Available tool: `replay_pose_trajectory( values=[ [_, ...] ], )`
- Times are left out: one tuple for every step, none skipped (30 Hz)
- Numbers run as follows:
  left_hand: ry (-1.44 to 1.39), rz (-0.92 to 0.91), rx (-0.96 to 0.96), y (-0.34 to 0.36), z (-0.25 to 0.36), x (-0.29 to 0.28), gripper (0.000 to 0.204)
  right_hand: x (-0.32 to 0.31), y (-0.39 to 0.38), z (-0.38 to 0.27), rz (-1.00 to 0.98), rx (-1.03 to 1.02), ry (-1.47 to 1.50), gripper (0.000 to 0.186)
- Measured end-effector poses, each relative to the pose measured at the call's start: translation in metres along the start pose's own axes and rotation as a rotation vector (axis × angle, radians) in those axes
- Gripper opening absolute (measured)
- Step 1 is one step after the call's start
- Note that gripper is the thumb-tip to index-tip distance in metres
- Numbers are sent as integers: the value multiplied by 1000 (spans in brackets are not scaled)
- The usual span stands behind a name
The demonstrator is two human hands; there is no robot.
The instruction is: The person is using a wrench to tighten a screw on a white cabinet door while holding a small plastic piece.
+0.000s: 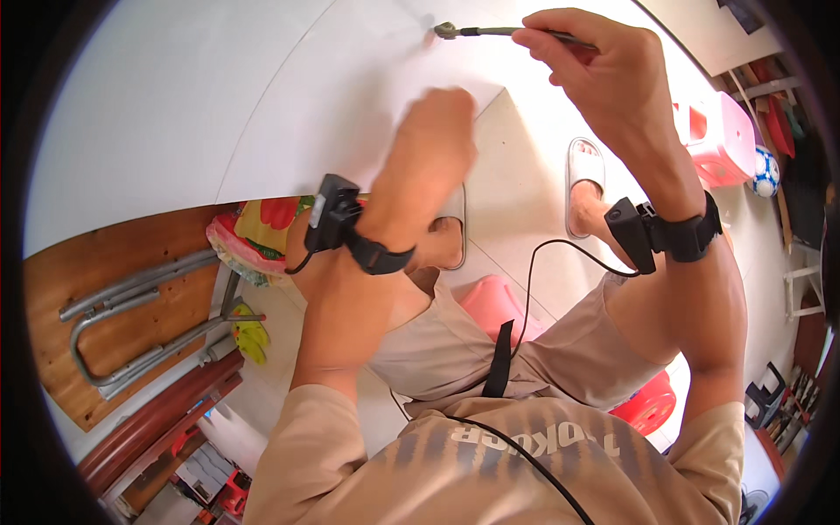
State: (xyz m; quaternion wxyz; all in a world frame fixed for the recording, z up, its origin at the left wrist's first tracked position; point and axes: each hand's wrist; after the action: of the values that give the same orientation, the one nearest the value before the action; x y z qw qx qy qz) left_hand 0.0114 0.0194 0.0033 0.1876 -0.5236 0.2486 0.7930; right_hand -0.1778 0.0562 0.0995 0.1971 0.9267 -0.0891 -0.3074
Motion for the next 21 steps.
replay_pose_trajectory(
  values=[
    [4,-5,-1,0,-11,0,11,-2,1,-9,-44,102,87,15],
    [-22,134,-53,4,-12,-11,12,2,-2,-2,-41,100,94,15],
    [-54,274,-100,10,-9,-17,14,7,-6,11,-27,32,16,14],
    [-52,275,-96,15,-5,-20,14,9,-9,20,-13,-36,-61,17],
    [-55,329,-81,17,-2,-25,15,7,-11,17,-30,-42,-92,18],
    [-57,384,-65,18,-1,-28,15,8,-12,17,-28,-46,-82,18],
    [-46,385,-65,19,-1,-27,15,9,-13,18,-10,-79,-71,18],
    [-38,462,-4,20,-3,-23,15,9,-14,20,8,-112,-65,18],
    [-30,540,59,22,-6,-19,15,9,-14,20,13,-116,-59,18],
    [-21,542,64,24,-9,-16,15,9,-13,20,11,-125,-56,18],
    [-22,596,85,27,-14,-9,15,7,-13,23,10,-130,-60,17],
    [-20,650,105,28,-17,-5,14,6,-13,24,16,-131,-57,17],
    [-15,650,111,30,-21,-1,14,5,-13,25,8,-132,-68,18],
    [28,678,170,29,-25,-1,15,4,-12,25,0,-134,-72,19],
    [67,705,229,29,-29,0,16,3,-12,26,7,-136,-65,19],
    [77,704,236,27,-32,0,16,2,-12,26,5,-155,-66,17],
    [118,666,259,25,-33,1,19,-2,-13,25,2,-168,-74,16],
    [161,627,283,24,-34,2,22,-7,-12,23,9,-164,-71,16],
    [164,623,289,22,-36,2,22,-14,-9,21,-9,-177,-67,15],
    [198,542,324,20,-38,0,20,-18,-8,18,-25,-191,-58,17],
    [232,459,356,16,-39,-3,19,-19,-8,20,-18,-189,-49,17]
  ],
)
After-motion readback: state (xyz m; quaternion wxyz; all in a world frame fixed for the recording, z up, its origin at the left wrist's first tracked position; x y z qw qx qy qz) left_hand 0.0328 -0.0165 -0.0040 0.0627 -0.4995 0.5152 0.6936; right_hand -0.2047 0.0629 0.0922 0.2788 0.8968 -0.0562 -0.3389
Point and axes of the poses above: each hand's wrist, its own y-axis towards the middle knuckle, its own x-axis out of the palm, z = x × y, and after that the axes turned 3 degrees about y, right-handed
